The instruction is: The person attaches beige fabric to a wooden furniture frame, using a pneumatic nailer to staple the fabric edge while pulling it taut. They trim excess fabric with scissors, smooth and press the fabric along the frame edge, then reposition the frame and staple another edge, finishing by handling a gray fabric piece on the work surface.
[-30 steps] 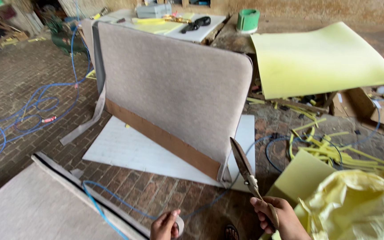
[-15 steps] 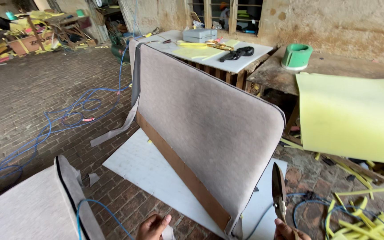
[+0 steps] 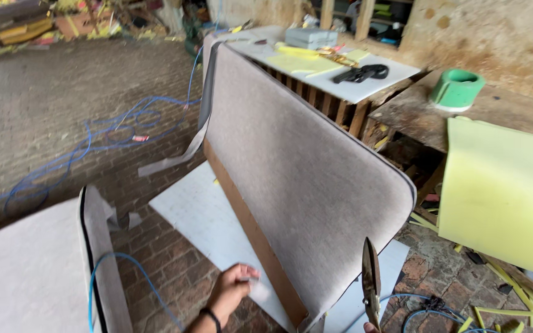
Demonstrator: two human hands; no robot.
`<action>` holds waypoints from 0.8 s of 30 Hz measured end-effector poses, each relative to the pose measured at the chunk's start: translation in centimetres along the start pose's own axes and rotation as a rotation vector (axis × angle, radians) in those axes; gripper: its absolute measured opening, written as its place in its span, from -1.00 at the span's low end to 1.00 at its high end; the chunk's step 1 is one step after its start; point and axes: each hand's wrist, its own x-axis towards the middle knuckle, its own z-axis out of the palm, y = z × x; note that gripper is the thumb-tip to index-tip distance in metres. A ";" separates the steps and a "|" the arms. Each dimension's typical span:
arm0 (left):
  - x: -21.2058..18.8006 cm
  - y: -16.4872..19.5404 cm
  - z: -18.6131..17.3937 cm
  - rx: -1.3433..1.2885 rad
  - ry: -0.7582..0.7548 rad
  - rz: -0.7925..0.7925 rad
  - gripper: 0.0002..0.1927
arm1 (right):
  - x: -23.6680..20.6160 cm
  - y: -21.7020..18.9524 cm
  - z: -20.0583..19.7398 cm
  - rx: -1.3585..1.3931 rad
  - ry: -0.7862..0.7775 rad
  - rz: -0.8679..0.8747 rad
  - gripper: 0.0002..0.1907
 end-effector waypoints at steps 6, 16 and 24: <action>4.4 4.3 -2.2 -0.018 0.062 -0.008 -0.76 | -4.2 -3.0 2.3 -0.098 -0.176 -0.047 -0.60; 16.6 0.0 -15.9 -0.147 0.361 -0.016 -0.85 | -9.6 -15.5 18.7 -0.208 -0.508 -0.266 -0.60; 21.1 -1.1 -26.8 -0.421 0.508 -0.145 -0.79 | -10.1 -23.2 33.1 -0.289 -0.632 -0.318 -0.68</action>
